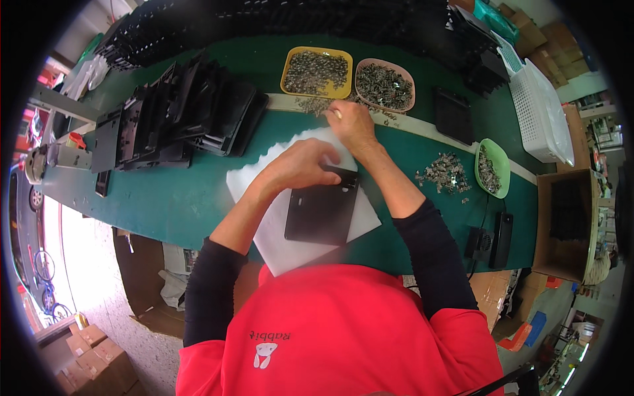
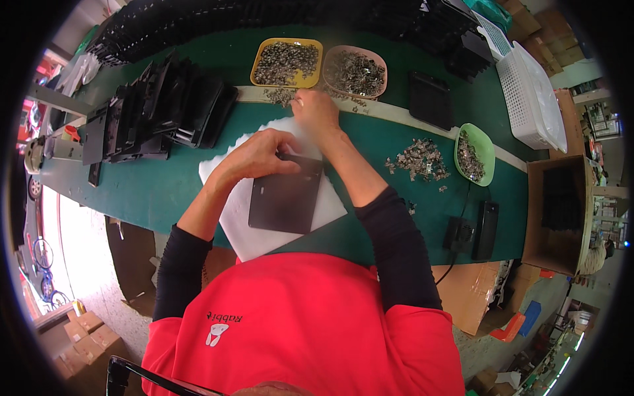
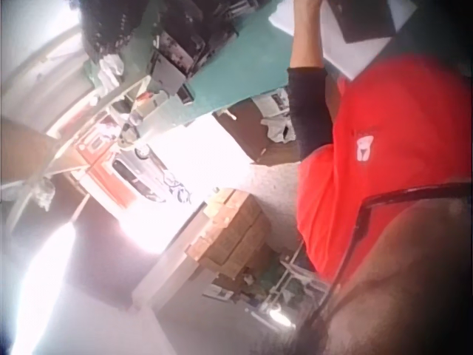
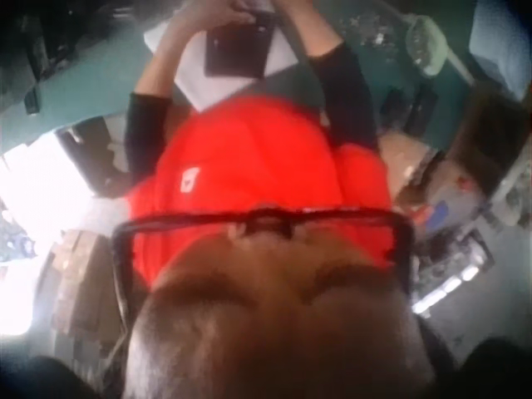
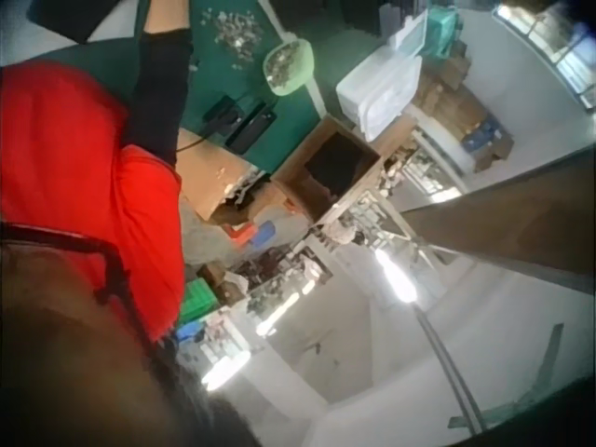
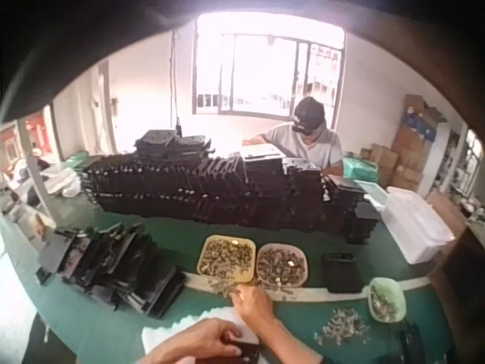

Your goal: The person uses a small screwdriver to tighten screws on the back of a black rectangular electronic device. They repeatedly pick up the device, secure fasteners, and place it back on a white foam pad on a green workbench.

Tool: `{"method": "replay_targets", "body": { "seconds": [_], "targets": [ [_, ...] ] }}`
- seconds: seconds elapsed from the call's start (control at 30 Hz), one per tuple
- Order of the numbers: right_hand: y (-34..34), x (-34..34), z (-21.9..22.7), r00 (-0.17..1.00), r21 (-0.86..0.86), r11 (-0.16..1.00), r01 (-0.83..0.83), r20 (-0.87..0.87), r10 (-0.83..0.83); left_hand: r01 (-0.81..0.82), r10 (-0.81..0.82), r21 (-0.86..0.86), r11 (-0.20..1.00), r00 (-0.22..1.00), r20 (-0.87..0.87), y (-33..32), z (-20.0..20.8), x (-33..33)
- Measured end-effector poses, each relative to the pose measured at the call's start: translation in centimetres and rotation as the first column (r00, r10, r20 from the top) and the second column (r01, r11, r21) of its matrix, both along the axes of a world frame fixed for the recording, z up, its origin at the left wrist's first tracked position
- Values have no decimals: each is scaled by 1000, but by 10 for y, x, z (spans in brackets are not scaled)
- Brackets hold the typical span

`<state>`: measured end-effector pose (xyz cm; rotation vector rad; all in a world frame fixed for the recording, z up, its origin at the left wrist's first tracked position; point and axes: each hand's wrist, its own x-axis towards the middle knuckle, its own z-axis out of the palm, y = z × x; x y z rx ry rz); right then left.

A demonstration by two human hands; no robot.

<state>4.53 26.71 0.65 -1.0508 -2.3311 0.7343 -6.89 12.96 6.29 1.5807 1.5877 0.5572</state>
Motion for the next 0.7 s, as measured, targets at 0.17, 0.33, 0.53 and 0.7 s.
{"method": "replay_targets", "body": {
  "seconds": [0.17, 0.33, 0.53, 0.7],
  "targets": [
    [-13, 40, 20, 990, -224, 969, -104, -112, 81, -270, 250, 7, 963, 901, 354, -19, -23, -11],
    [-41, 77, 41, 975, -401, 905, -144, -215, 60, -357, 323, -90, 930, 676, 662, -28, -21, 5],
    [-57, 89, 49, 959, -444, 886, -134, -284, 2, -305, 408, -309, 901, 349, 844, -39, -43, 9],
    [-56, 98, 44, 898, -67, 916, -394, -242, 369, -211, 376, -317, 925, 635, 675, -26, -41, 2]
  ]
}}
